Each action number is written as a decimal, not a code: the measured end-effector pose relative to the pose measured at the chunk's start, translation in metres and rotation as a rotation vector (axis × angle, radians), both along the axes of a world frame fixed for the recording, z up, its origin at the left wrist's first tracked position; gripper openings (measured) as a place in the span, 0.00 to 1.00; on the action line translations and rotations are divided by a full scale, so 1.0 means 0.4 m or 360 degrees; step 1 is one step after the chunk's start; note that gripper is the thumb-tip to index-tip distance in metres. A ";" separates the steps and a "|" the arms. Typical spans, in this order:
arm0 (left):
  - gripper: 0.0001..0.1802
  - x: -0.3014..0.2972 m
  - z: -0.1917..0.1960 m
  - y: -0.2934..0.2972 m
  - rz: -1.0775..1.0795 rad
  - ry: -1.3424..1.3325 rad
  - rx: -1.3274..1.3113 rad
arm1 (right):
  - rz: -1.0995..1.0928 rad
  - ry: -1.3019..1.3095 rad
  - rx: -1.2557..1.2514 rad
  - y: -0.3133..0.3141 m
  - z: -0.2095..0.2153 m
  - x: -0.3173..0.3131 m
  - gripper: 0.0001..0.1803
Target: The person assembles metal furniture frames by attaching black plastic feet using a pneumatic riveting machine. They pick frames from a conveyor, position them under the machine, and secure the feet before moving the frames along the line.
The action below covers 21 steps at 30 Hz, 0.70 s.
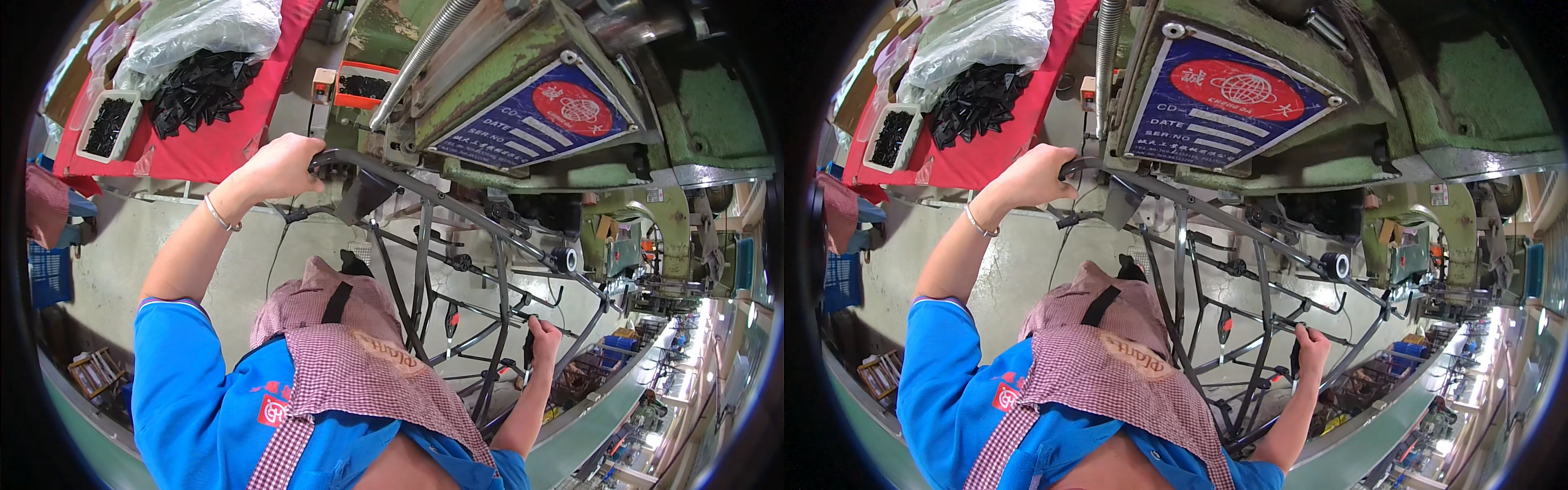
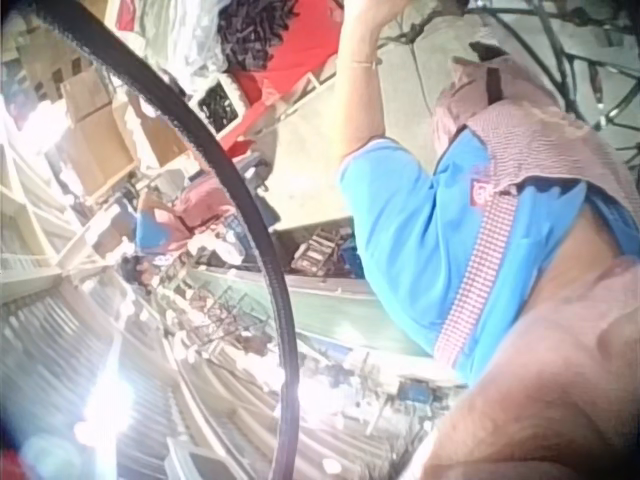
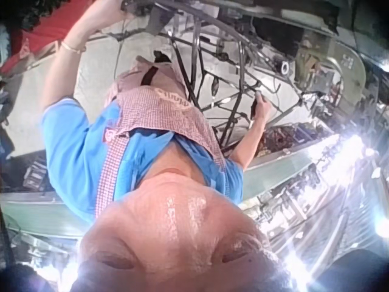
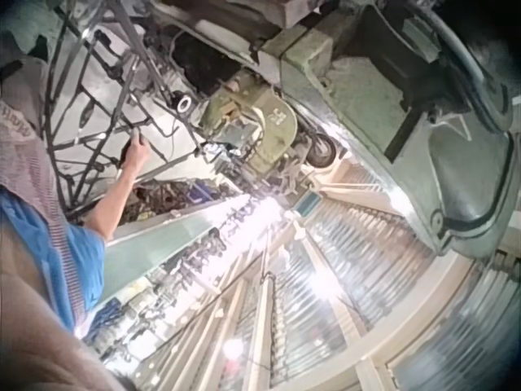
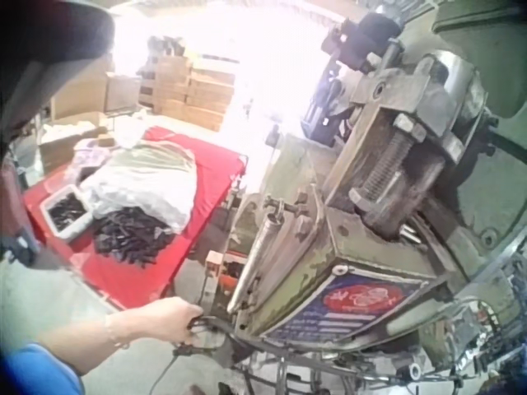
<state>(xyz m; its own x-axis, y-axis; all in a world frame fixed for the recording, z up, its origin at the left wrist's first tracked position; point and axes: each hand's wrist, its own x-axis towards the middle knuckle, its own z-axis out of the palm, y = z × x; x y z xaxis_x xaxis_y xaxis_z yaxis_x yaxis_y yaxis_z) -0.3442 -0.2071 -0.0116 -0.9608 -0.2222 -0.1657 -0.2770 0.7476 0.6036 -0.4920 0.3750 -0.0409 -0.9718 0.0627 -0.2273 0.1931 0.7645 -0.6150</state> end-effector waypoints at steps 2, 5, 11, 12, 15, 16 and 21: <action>0.20 0.002 0.003 -0.003 0.0009 -0.0025 -0.0008 | 0.0010 0.0009 -0.0007 -0.009 0.005 0.004 0.20; 0.19 -0.003 -0.008 -0.011 -0.0033 0.0026 -0.0039 | 0.0009 -0.0002 -0.0038 -0.016 0.010 0.009 0.20; 0.19 -0.015 0.071 0.029 0.0009 0.0168 -0.0015 | 0.0102 0.0126 0.0177 0.021 0.042 0.027 0.23; 0.17 -0.010 0.088 0.052 0.0027 0.0262 0.0001 | 0.0110 0.0135 0.0170 0.003 0.064 0.028 0.25; 0.13 -0.009 0.077 0.108 0.0042 0.0297 -0.0007 | 0.0064 0.0082 0.0235 0.046 0.055 0.040 0.24; 0.15 0.000 0.048 0.117 0.0004 0.0373 -0.0157 | 0.0050 0.0039 0.0205 0.042 0.056 0.053 0.23; 0.25 0.132 -0.352 0.098 -0.0161 0.0240 -0.0350 | -0.0091 0.0029 0.0163 0.084 -0.101 0.156 0.25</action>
<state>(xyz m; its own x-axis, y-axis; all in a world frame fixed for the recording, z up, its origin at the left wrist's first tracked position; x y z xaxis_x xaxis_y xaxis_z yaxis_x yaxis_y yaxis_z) -0.2913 -0.1680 -0.1526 -0.9901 -0.1386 0.0224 -0.1135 0.8844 0.4528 -0.4295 0.4085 -0.0813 -0.9698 0.1401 -0.1995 0.2279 0.8118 -0.5377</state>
